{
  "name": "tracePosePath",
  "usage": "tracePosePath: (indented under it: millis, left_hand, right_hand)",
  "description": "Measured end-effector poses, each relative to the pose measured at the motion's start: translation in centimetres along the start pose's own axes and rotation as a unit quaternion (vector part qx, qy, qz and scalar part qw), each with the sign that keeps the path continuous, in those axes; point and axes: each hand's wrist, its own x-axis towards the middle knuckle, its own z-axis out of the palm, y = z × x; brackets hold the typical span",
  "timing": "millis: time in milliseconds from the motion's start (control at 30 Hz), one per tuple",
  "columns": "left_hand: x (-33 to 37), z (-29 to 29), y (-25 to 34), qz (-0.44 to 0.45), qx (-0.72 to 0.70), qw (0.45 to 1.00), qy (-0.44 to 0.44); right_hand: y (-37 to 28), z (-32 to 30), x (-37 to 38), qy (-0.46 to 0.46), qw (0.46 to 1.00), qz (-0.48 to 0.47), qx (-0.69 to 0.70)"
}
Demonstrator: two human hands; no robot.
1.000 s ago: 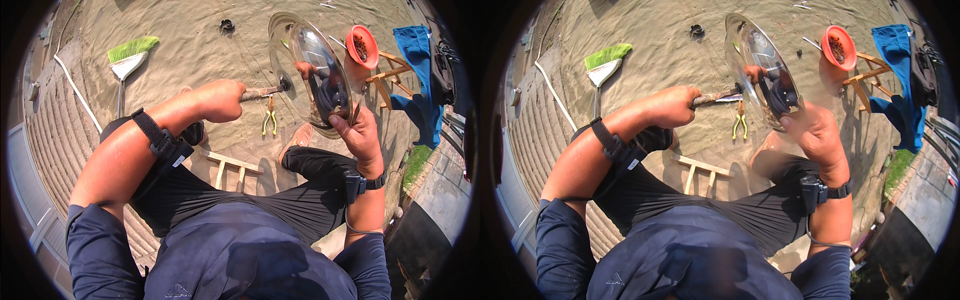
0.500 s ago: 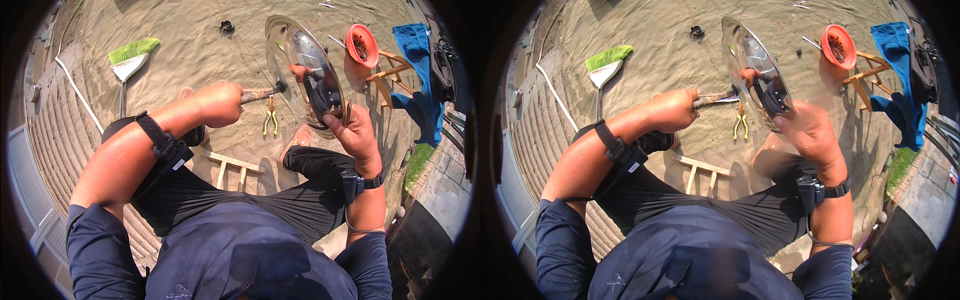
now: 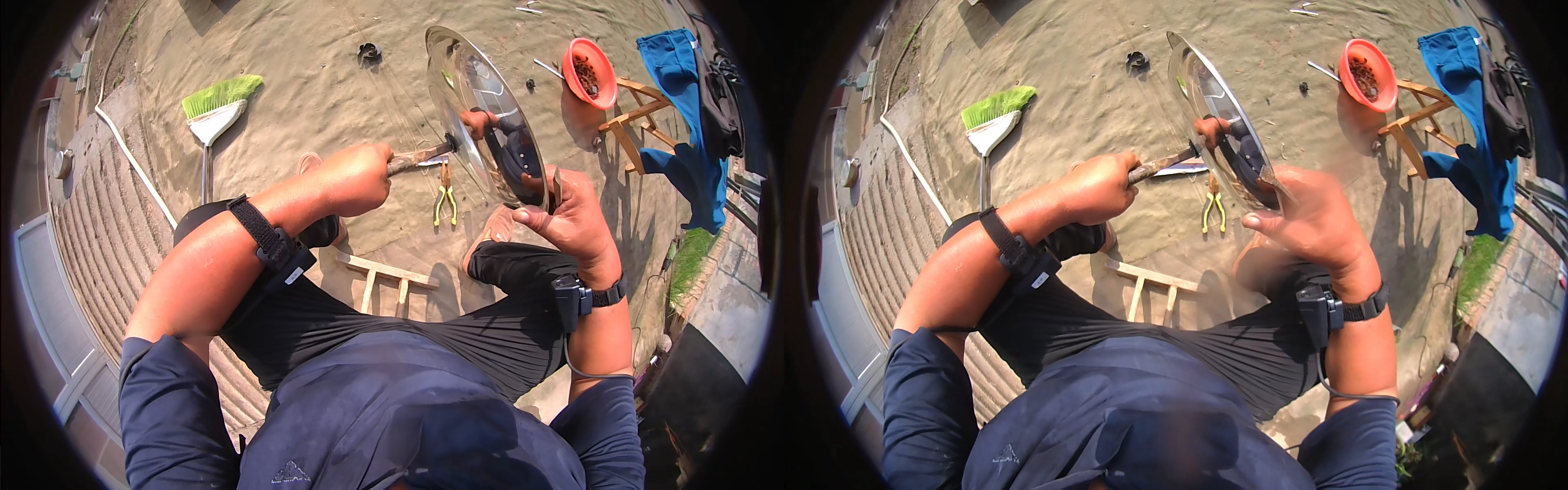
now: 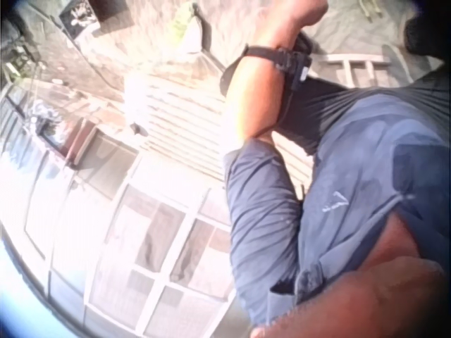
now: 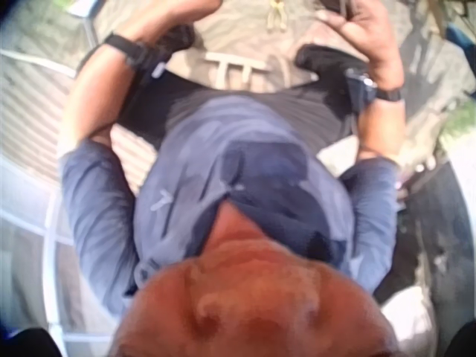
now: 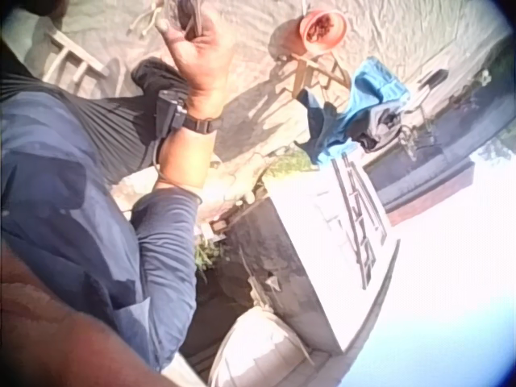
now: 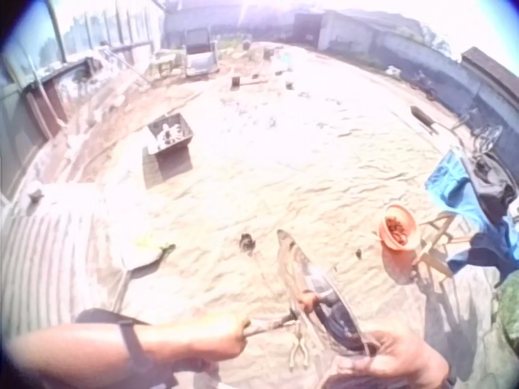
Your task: The person repairs a metal pot lid by using pliers and a screwdriver to tighten or adjust the handle assembly.
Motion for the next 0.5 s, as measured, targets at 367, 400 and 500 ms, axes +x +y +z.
tracePosePath:
  millis: [367,400,500]
  left_hand:
    - [-2.3,-1.0,-1.1,0.107,-0.040,0.979,0.167]
    - [-2.5,-1.3,-1.7,0.117,-0.034,0.976,0.181]
    - [-4.8,-2.9,-1.9,0.130,-0.012,0.950,0.282]
  right_hand:
    - [0.8,-2.9,-0.3,0.144,0.950,0.001,0.279]
    - [1.0,-3.2,-0.4,0.171,0.921,0.001,0.351]
    - [0.6,-3.2,-2.4,0.195,0.864,0.060,0.461]
